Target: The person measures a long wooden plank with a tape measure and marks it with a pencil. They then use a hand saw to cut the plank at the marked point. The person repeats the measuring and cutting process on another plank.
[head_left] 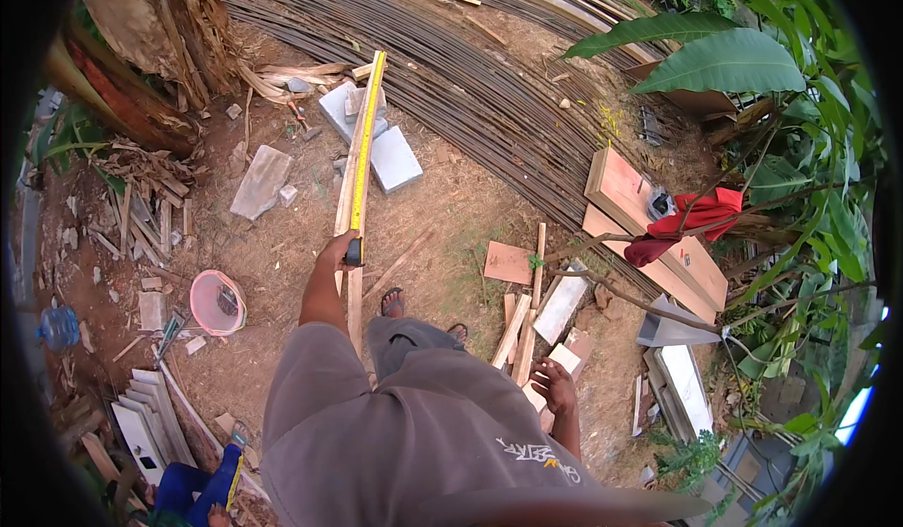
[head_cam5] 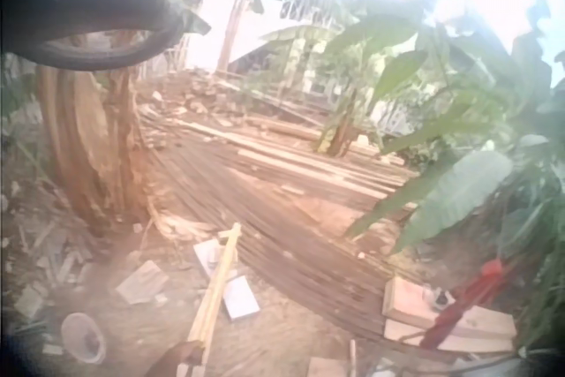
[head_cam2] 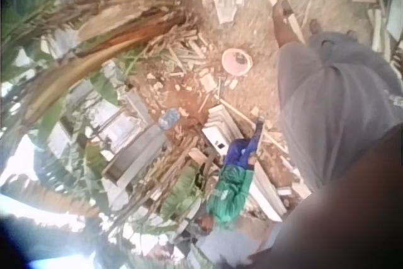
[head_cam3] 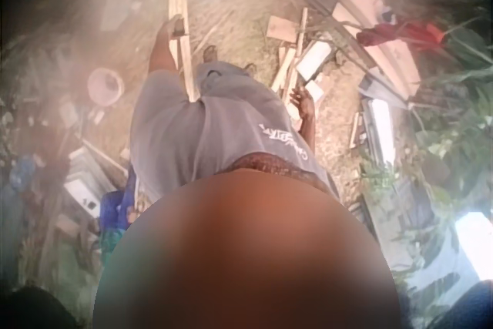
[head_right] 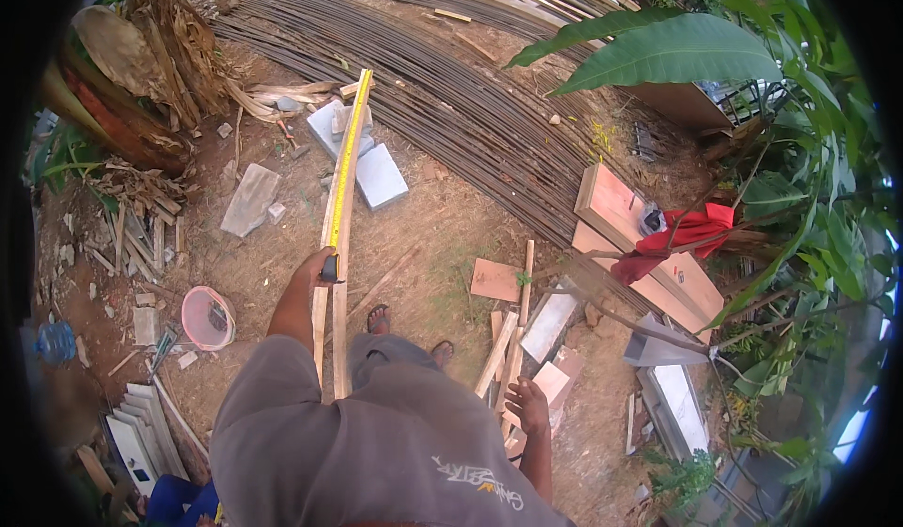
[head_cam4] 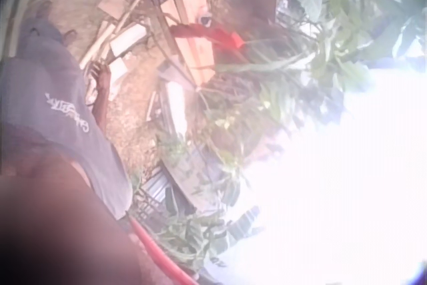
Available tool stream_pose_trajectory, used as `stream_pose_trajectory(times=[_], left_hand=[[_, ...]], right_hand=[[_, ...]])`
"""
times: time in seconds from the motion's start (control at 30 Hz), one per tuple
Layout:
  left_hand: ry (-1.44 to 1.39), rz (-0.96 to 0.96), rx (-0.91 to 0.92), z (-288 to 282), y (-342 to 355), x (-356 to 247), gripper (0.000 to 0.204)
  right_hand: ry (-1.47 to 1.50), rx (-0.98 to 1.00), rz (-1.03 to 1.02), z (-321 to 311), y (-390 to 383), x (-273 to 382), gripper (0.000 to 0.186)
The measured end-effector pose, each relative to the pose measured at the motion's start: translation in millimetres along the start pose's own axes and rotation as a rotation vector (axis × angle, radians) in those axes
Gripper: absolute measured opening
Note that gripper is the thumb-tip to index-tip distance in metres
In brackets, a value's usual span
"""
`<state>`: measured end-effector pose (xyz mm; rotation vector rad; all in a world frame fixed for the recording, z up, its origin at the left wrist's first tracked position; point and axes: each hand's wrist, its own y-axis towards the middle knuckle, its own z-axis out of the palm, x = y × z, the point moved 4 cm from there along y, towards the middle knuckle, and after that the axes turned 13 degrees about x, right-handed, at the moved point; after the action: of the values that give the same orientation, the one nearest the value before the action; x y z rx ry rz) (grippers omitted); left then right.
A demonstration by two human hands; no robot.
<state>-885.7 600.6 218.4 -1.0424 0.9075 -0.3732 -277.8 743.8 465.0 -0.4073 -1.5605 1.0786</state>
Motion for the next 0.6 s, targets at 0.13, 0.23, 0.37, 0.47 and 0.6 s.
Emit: stream_pose_trajectory(times=[0.13, 0.23, 0.37, 0.47, 0.6], left_hand=[[-0.005, -0.044, 0.038, 3.1, -0.9, -10.2, 0.050], [-0.013, -0.022, 0.022, -0.2, 3.7, -18.2, 0.049], [-0.026, -0.026, 0.041, -2.1, 9.2, -12.6, 0.049], [-0.003, -0.032, 0.018, -5.0, 14.2, -6.0, 0.050], [0.027, -0.031, 0.037, -5.9, 18.1, 2.1, 0.052]], right_hand=[[0.023, 0.005, -0.020, -0.1, 5.3, 4.0, 0.035], [0.019, 0.014, -0.031, 9.7, 12.7, 7.5, 0.035], [-0.015, 0.007, -0.057, 30.7, 10.3, 27.3, 0.033], [-0.060, -0.003, -0.135, 50.2, -10.7, 76.6, 0.034], [-0.213, 0.024, -0.671, 77.8, -97.1, 207.5, 0.045]])
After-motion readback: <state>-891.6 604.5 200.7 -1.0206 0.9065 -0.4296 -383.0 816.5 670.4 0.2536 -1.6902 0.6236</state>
